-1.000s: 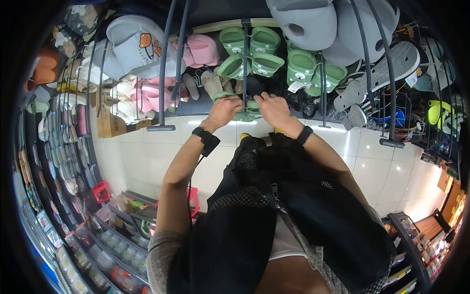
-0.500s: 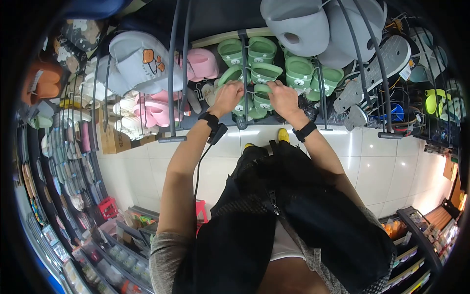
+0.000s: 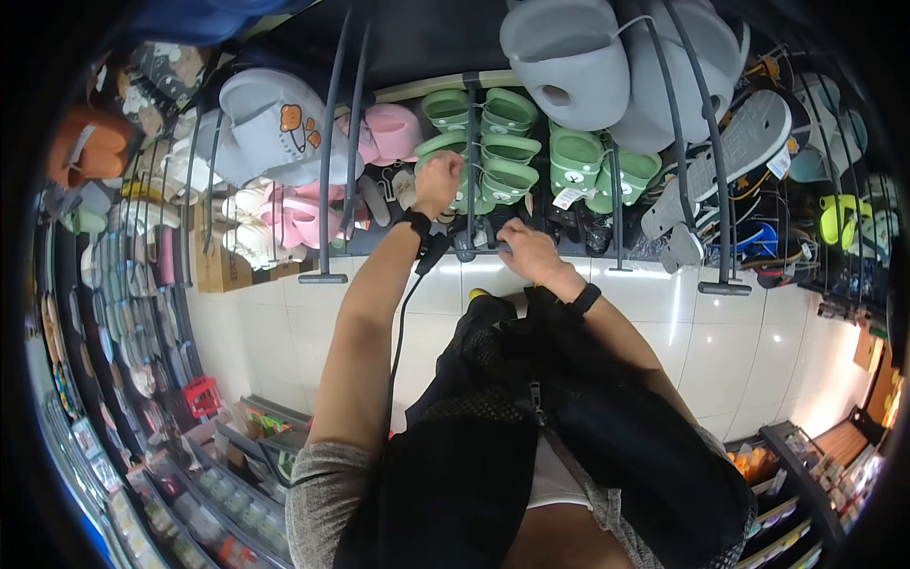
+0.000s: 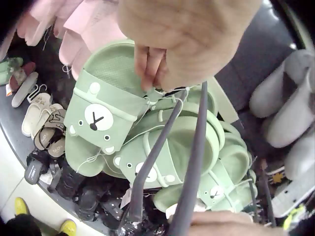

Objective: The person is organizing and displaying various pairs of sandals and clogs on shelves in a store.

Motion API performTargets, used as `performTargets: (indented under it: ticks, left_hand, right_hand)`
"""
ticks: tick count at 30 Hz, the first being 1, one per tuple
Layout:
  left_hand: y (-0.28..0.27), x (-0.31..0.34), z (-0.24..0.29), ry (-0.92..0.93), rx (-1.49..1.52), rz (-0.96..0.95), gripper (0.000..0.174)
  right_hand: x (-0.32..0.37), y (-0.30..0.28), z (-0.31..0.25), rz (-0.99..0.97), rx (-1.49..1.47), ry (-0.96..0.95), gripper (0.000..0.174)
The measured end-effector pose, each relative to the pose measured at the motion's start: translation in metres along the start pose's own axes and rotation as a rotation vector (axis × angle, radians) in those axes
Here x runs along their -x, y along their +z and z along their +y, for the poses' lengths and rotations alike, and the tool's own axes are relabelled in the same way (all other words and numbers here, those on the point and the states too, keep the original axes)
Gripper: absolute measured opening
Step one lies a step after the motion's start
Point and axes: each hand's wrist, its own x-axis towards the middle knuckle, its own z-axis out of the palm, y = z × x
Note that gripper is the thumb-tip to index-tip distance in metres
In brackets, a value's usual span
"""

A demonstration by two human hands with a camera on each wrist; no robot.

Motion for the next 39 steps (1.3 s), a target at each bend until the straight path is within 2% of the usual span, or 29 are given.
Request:
performTargets:
  ticks: [1, 3, 4, 7, 8, 9, 13, 14, 17, 18, 19, 20, 23, 25, 27, 29, 31, 32, 33, 35, 36, 37, 39]
  left_hand:
    - [-0.003, 0.01, 0.002, -0.016, -0.003, 0.012, 0.012]
    - [-0.011, 0.04, 0.008, 0.026, 0.112, 0.118, 0.017]
    - [-0.014, 0.058, 0.002, 0.115, 0.036, 0.18, 0.023]
    - [-0.028, 0.13, -0.009, -0.141, 0.029, 0.086, 0.025]
    - [-0.024, 0.16, -0.027, -0.221, 0.085, 0.103, 0.025]
    - [-0.015, 0.194, -0.045, -0.303, 0.142, 0.126, 0.025]
    - [-0.02, 0.329, -0.061, -0.7, 0.225, 0.067, 0.019]
    - [-0.017, 0.366, -0.064, -0.744, 0.195, 0.074, 0.017]
    - [-0.006, 0.469, -0.061, -0.907, 0.202, 0.117, 0.018]
    - [-0.003, 0.502, -0.057, -0.969, 0.199, 0.131, 0.021]
    - [0.004, 0.533, -0.054, -1.046, 0.2, 0.134, 0.022]
    - [0.009, 0.563, -0.049, -1.109, 0.224, 0.17, 0.022]
    - [0.035, 0.634, -0.04, -1.255, 0.316, 0.238, 0.023]
    - [0.05, 0.682, -0.037, -1.286, 0.357, 0.285, 0.023]
    - [0.055, 0.724, -0.033, -1.326, 0.401, 0.316, 0.023]
    - [0.062, 0.756, -0.04, -1.363, 0.449, 0.36, 0.023]
    - [0.07, 0.783, -0.04, -1.473, 0.412, 0.563, 0.022]
    - [0.068, 0.791, -0.039, -1.559, 0.438, 0.623, 0.022]
    - [0.068, 0.798, -0.041, -1.568, 0.447, 0.641, 0.022]
    - [0.072, 0.813, -0.041, -1.654, 0.497, 0.852, 0.021]
    - [0.074, 0.818, -0.046, -1.66, 0.648, 0.946, 0.022]
    - [0.067, 0.821, -0.048, -1.687, 0.705, 0.966, 0.022]
    - [0.086, 0.836, -0.073, -1.693, 0.74, 1.028, 0.022]
  right_hand:
    - [0.002, 0.002, 0.001, -0.012, 0.002, -0.016, 0.03]
    - [0.003, 0.007, 0.003, -0.196, 0.018, -0.012, 0.031]
    - [0.003, 0.008, 0.003, -0.239, 0.025, -0.019, 0.031]
    - [0.001, 0.021, 0.008, -0.345, 0.042, -0.072, 0.033]
    - [-0.001, 0.03, 0.012, -0.328, -0.001, -0.116, 0.032]
    - [0.0, 0.036, 0.014, -0.344, 0.005, -0.139, 0.031]
    - [-0.001, 0.059, 0.016, -0.445, 0.044, -0.258, 0.03]
    - [-0.003, 0.07, 0.023, -0.494, 0.015, -0.302, 0.03]
    - [-0.004, 0.088, 0.011, -0.67, 0.189, -0.4, 0.029]
    - [-0.001, 0.098, 0.007, -0.631, 0.161, -0.452, 0.025]
    - [-0.002, 0.106, -0.001, -0.703, 0.183, -0.457, 0.026]
    - [-0.001, 0.113, -0.021, -0.768, 0.277, -0.433, 0.027]
    - [-0.005, 0.144, -0.072, -0.836, 0.332, -0.531, 0.029]
    - [0.0, 0.179, -0.122, -0.851, 0.367, -0.593, 0.03]
    - [0.005, 0.223, -0.167, -0.849, 0.382, -0.792, 0.031]
    - [0.021, 0.266, -0.223, -0.902, 0.331, -0.898, 0.031]
    - [0.039, 0.309, -0.274, -1.004, 0.381, -1.03, 0.031]
    - [0.05, 0.326, -0.299, -1.031, 0.413, -1.15, 0.031]
    - [0.062, 0.344, -0.324, -1.053, 0.435, -1.269, 0.03]
    - [0.089, 0.367, -0.372, -1.106, 0.435, -1.334, 0.03]
    - [0.101, 0.377, -0.393, -1.148, 0.43, -1.385, 0.029]
    - [0.112, 0.388, -0.41, -1.153, 0.431, -1.386, 0.029]
    - [0.124, 0.409, -0.438, -1.258, 0.424, -1.422, 0.028]
